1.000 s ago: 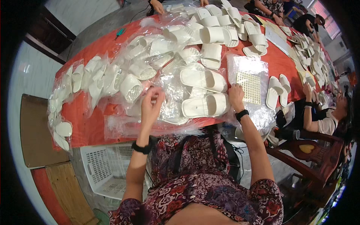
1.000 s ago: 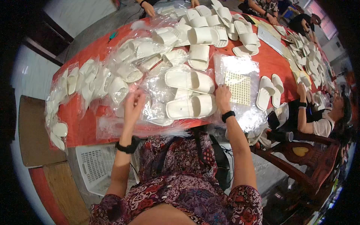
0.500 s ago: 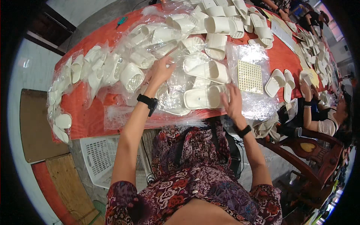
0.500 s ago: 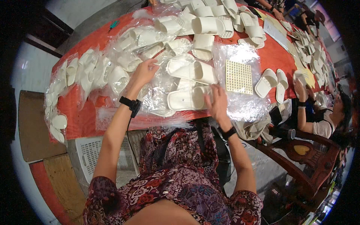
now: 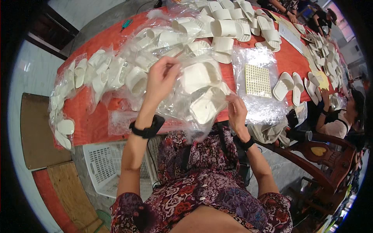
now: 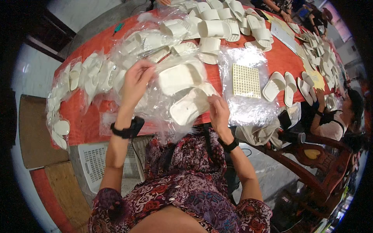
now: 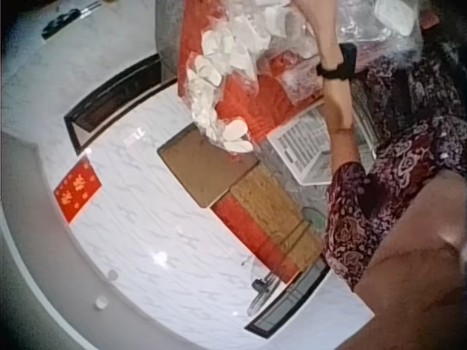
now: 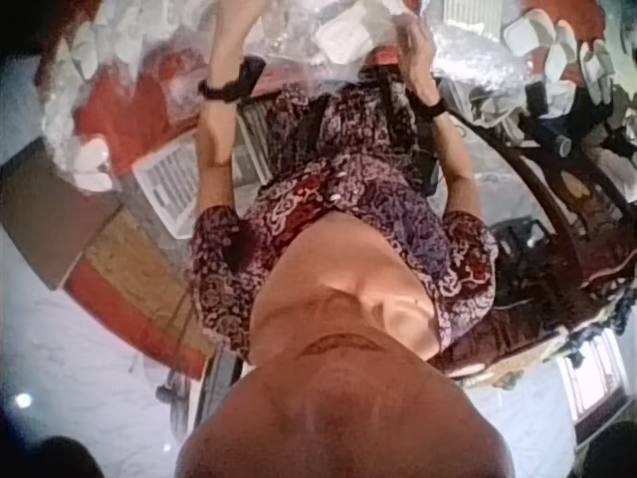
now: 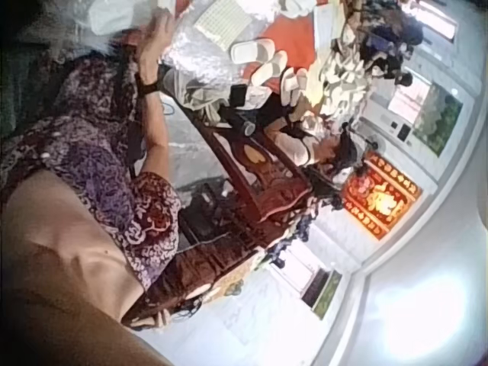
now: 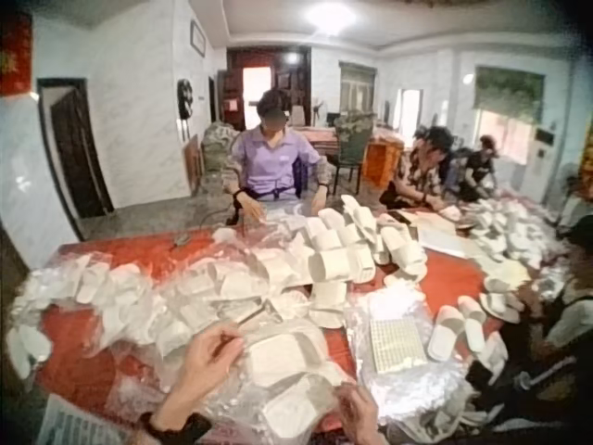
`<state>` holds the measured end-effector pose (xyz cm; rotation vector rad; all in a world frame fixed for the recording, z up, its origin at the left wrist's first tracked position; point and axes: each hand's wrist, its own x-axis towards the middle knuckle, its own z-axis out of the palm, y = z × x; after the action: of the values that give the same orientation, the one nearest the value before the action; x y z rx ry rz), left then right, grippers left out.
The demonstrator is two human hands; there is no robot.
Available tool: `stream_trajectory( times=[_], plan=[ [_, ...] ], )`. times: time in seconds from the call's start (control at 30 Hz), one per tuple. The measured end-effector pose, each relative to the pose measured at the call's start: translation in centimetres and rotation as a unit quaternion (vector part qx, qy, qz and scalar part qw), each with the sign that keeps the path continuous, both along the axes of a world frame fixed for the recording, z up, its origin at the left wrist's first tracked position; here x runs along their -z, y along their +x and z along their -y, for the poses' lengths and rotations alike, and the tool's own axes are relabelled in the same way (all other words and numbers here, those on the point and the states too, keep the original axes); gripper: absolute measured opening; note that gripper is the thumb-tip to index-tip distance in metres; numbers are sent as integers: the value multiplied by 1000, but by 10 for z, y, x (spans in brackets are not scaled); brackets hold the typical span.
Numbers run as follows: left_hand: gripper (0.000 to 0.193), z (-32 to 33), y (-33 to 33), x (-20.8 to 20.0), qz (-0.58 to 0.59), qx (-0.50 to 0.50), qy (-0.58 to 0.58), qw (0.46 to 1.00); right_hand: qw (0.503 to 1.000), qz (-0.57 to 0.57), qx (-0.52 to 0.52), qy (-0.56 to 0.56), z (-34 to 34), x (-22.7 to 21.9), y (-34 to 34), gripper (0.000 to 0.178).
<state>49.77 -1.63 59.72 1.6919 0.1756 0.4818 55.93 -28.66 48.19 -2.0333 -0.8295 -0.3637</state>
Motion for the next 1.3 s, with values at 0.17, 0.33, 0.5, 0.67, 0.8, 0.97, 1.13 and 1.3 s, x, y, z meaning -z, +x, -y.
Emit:
stream_trajectory(
  times=[0.17, 0.33, 0.5, 0.67, 0.8, 0.97, 1.13, 1.3],
  plan=[
    [4, 9, -92, -20, -16, -84, 9, 996, 993, 94, -64, -11, -6, -11, 11, 24],
    [3, -5, -180, 55, -215, -5, -54, 975, 978, 70, -172, -92, -17, -7, 14, 28],
    [10, 2, -205, 88, -340, 105, 63, 932, 967, -11, -222, -123, -2, 10, 10, 34],
    [14, -18, -166, 86, -278, 140, 38, 950, 997, -66, -16, -44, 2, 41, 28, 30],
    [31, -19, -99, 72, -235, 14, 94, 967, 983, -142, 104, -45, 4, 85, 63, 28],
    [44, -6, -34, 103, -180, 8, 148, 972, 985, -130, 50, -99, 5, 108, 95, 29],
    [39, 0, -13, 122, -213, -1, 190, 958, 968, -210, 9, -137, -4, 83, 105, 23],
    [24, -7, -30, 124, -114, -1, 14, 993, 957, -260, -116, -63, 2, 39, 111, 21]
  ],
)
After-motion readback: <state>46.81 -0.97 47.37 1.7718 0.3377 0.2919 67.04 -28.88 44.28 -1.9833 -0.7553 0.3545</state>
